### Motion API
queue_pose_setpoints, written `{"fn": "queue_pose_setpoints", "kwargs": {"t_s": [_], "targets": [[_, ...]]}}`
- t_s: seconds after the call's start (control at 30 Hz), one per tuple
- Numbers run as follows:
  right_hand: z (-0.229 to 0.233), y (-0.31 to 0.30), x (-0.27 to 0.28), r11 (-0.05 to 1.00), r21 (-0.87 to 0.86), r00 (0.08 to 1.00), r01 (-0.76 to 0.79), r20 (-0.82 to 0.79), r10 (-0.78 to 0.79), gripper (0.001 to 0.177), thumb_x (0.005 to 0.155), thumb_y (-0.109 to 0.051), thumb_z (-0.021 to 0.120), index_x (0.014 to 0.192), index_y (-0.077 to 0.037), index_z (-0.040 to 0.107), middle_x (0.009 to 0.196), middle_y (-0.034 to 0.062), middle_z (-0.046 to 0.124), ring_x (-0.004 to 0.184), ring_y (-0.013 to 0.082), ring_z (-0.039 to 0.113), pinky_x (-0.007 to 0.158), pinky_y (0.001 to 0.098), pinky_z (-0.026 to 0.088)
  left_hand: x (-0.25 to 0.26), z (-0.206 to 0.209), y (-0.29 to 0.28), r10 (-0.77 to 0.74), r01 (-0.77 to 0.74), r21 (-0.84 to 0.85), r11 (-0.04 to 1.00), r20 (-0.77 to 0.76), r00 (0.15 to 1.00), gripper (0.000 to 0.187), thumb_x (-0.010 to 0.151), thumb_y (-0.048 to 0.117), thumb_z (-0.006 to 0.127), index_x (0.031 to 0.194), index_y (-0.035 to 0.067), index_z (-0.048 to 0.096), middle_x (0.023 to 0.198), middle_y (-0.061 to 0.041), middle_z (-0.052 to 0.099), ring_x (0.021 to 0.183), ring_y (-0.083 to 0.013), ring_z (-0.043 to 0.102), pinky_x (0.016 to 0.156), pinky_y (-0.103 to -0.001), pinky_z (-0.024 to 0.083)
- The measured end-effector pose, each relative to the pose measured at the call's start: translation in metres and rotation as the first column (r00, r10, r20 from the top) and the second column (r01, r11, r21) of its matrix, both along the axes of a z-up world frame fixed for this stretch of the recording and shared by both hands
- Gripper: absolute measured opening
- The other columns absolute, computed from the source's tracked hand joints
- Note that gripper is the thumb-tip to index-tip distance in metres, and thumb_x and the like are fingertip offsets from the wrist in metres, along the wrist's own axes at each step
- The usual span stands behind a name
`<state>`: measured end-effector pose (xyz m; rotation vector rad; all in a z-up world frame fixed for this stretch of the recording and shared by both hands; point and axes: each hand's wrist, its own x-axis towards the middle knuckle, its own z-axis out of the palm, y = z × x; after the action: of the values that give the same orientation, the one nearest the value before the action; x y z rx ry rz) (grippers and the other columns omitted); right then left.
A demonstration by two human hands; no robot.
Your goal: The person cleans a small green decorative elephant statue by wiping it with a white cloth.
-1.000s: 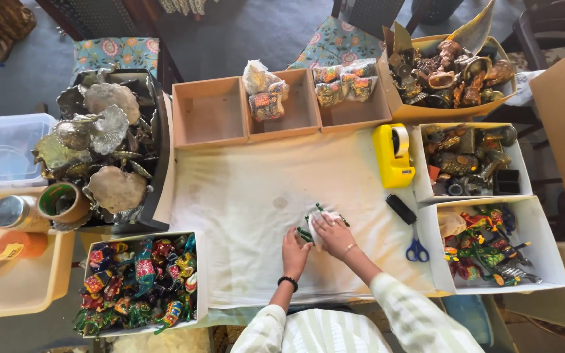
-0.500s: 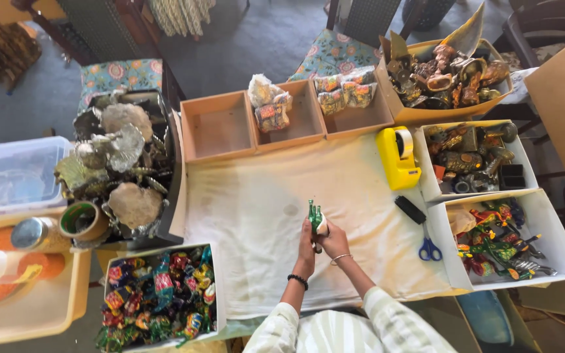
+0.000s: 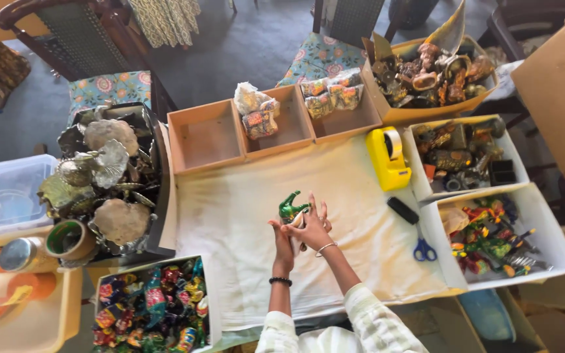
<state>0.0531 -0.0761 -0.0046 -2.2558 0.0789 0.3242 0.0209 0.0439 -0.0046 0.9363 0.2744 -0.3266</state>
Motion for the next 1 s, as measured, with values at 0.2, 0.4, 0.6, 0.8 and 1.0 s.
{"fn": "queue_pose_setpoints", "kwargs": {"t_s": [0.2, 0.4, 0.6, 0.8, 1.0], "targets": [[-0.029, -0.004, 0.005, 0.989, 0.052, 0.948, 0.138, 0.282, -0.147, 0.104, 0.083, -0.075, 0.062, 0.157, -0.007, 0.034, 0.155, 0.0174, 0.051, 0.158, 0.0355, 0.009, 0.114, 0.0589, 0.016, 0.026, -0.157, -0.054, 0.344, -0.315, -0.161, 0.936, 0.209, 0.916, 0.079, 0.115, 0.070, 0.021, 0.125, -0.002, 0.051, 0.101, 0.002, 0.052, 0.100, -0.0141, 0.050, 0.092, -0.032, 0.046], [-0.042, -0.031, -0.011, 0.919, 0.395, 0.994, 0.005, 0.099, -0.048, 0.085, 0.103, -0.061, 0.048, 0.168, -0.012, 0.025, 0.154, 0.0226, 0.051, 0.142, 0.0359, 0.045, 0.114, 0.0459, 0.035, 0.017, 0.038, -0.076, 0.459, -0.458, -0.282, 0.843, -0.065, 0.886, 0.079, 0.092, 0.074, 0.016, 0.137, 0.019, 0.051, 0.123, -0.006, 0.065, 0.103, -0.0239, 0.065, 0.094, -0.040, 0.051], [0.035, -0.077, -0.004, 0.643, 0.755, 0.988, 0.124, -0.035, -0.150, 0.094, 0.096, -0.048, 0.058, 0.173, -0.024, 0.010, 0.144, 0.0347, 0.049, 0.112, 0.0514, 0.056, 0.091, 0.0414, 0.051, 0.006, 0.054, -0.094, 0.484, -0.502, -0.017, 0.864, -0.240, 0.841, 0.071, 0.098, 0.067, 0.029, 0.149, 0.021, 0.047, 0.133, -0.003, 0.055, 0.111, -0.0228, 0.060, 0.097, -0.044, 0.046], [0.036, -0.082, -0.003, 0.946, -0.133, 0.887, -0.294, 0.332, 0.322, 0.092, 0.089, -0.051, 0.063, 0.161, -0.016, 0.019, 0.166, 0.0280, 0.017, 0.153, 0.0395, 0.011, 0.109, 0.0477, 0.019, 0.007, 0.076, -0.121, 0.240, -0.186, -0.487, 0.854, 0.051, 0.969, 0.083, 0.098, 0.071, 0.023, 0.154, 0.013, 0.043, 0.152, -0.001, 0.052, 0.129, -0.0194, 0.056, 0.107, -0.038, 0.044], [0.077, -0.073, 0.008, 0.972, 0.209, 0.917, -0.111, 0.399, 0.018, 0.053, 0.107, -0.045, 0.039, 0.153, -0.023, 0.051, 0.166, 0.0114, 0.039, 0.153, 0.0311, 0.034, 0.121, 0.0481, 0.019, 0.008, 0.089, -0.124, 0.120, -0.123, -0.038, 0.992, -0.069, 0.990, 0.078, 0.099, 0.068, 0.022, 0.159, 0.021, 0.035, 0.150, -0.001, 0.052, 0.133, -0.0180, 0.051, 0.108, -0.034, 0.043]]}}
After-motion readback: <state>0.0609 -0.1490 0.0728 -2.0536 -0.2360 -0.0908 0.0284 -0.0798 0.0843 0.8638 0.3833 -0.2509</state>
